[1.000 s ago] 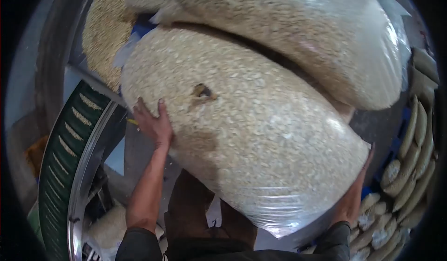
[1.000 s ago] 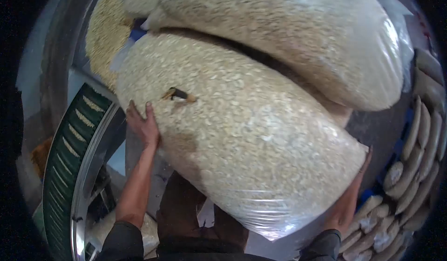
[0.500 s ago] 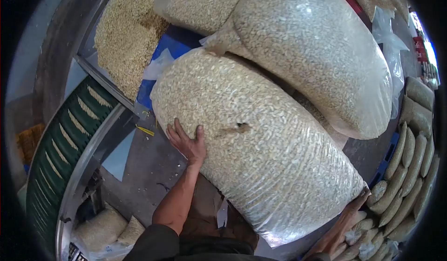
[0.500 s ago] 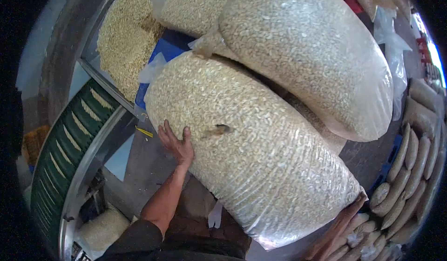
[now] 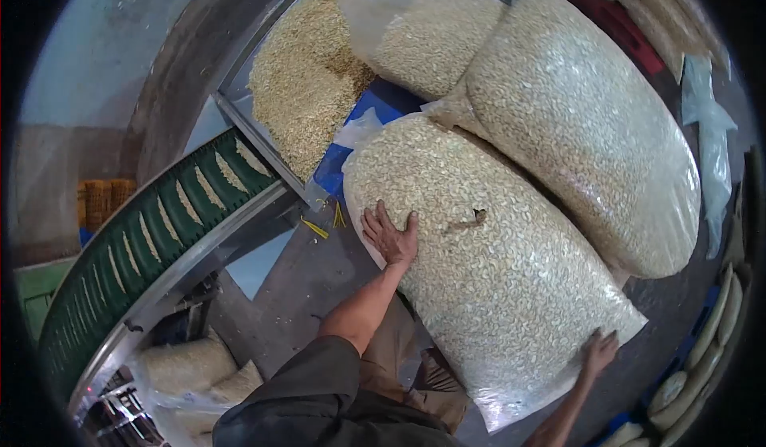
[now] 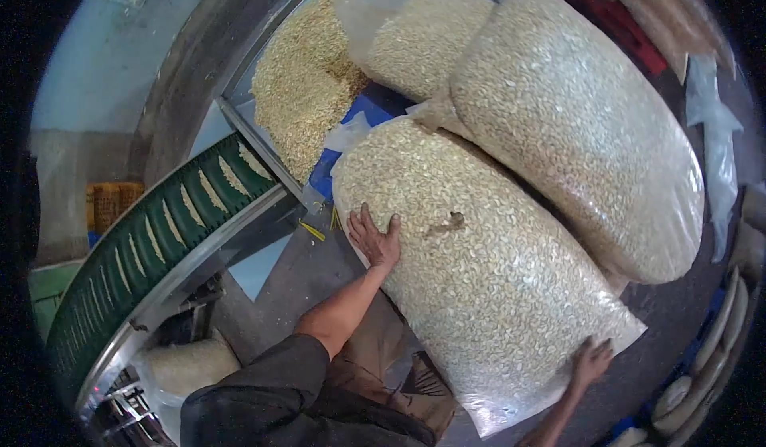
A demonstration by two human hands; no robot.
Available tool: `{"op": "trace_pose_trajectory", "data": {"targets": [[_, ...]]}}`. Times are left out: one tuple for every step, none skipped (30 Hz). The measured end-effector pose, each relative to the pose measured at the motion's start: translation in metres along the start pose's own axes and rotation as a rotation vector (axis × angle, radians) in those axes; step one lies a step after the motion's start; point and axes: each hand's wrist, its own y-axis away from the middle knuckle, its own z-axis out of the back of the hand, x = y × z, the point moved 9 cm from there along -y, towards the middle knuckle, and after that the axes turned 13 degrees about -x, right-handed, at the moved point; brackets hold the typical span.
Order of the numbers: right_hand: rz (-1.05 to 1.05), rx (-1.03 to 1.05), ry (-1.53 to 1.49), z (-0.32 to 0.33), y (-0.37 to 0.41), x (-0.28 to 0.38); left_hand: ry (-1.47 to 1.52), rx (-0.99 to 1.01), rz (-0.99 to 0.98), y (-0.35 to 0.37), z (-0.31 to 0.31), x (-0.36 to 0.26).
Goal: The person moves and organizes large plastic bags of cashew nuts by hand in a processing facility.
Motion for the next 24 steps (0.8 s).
{"op": "trace_pose_trajectory", "data": {"targets": [[0.075,-0.039,-0.053,-0.010,0.024,0.006,-0.009,-0.006,-0.012,0.000,0.000,0.000],[0.171,-0.012,0.070,0.004,0.058,0.052,-0.016,-0.008,-0.029,-0.001,-0.001,-0.002],[0.249,-0.046,-0.067,0.004,0.088,0.071,-0.001,0.000,-0.020,-0.001,-0.001,-0.001],[0.292,-0.028,-0.062,0.007,0.116,0.096,-0.010,0.010,-0.027,-0.002,0.000,-0.002],[0.324,0.002,-0.087,0.019,0.144,0.131,-0.020,0.022,-0.036,-0.003,0.002,-0.001],[0.332,0.048,-0.048,0.013,0.166,0.150,-0.003,0.037,-0.034,-0.004,0.003,-0.002],[0.297,0.110,-0.066,0.014,0.186,0.176,-0.012,0.058,-0.036,-0.006,0.003,-0.003],[0.313,0.152,-0.096,0.021,0.204,0.210,-0.025,0.081,-0.040,-0.008,0.004,-0.002],[0.280,0.188,-0.112,0.015,0.214,0.229,-0.012,0.152,-0.022,-0.010,0.000,0.001],[0.245,0.219,-0.136,-0.002,0.224,0.251,0.003,0.160,-0.034,-0.019,-0.002,0.002],[0.236,0.216,-0.124,-0.016,0.232,0.278,0.026,0.253,-0.078,-0.019,-0.006,0.005],[0.131,0.193,0.003,-0.027,0.235,0.292,0.042,0.351,-0.107,-0.016,-0.004,0.012],[0.027,0.161,0.118,-0.029,0.236,0.305,0.041,0.440,-0.174,-0.028,0.014,0.009],[0.023,0.154,0.106,-0.029,0.231,0.327,0.047,0.431,-0.184,-0.049,0.014,0.022],[-0.076,0.174,0.161,-0.032,0.225,0.332,0.198,0.549,-0.247,-0.062,0.008,0.030],[-0.182,0.208,0.221,-0.035,0.224,0.324,0.338,0.677,-0.310,-0.068,0.004,0.036],[-0.153,0.188,0.184,-0.046,0.223,0.315,0.316,0.544,-0.417,-0.091,0.012,0.035],[-0.178,0.203,0.184,-0.049,0.226,0.311,0.302,0.562,-0.434,-0.114,0.014,0.031],[-0.196,0.200,0.188,-0.049,0.225,0.313,0.230,0.565,-0.509,-0.140,0.019,0.015],[-0.208,0.193,0.189,-0.047,0.223,0.315,0.162,0.561,-0.582,-0.163,0.021,-0.005],[-0.223,0.200,0.185,-0.049,0.221,0.313,0.169,0.602,-0.622,-0.180,0.021,-0.027],[-0.217,0.182,0.177,-0.050,0.221,0.313,0.176,0.643,-0.663,-0.193,0.018,-0.044],[-0.210,0.167,0.169,-0.050,0.224,0.313,0.165,0.651,-0.676,-0.206,0.011,-0.057],[-0.222,0.176,0.165,-0.050,0.230,0.311,0.112,0.740,-0.690,-0.209,-0.001,-0.067]]}}
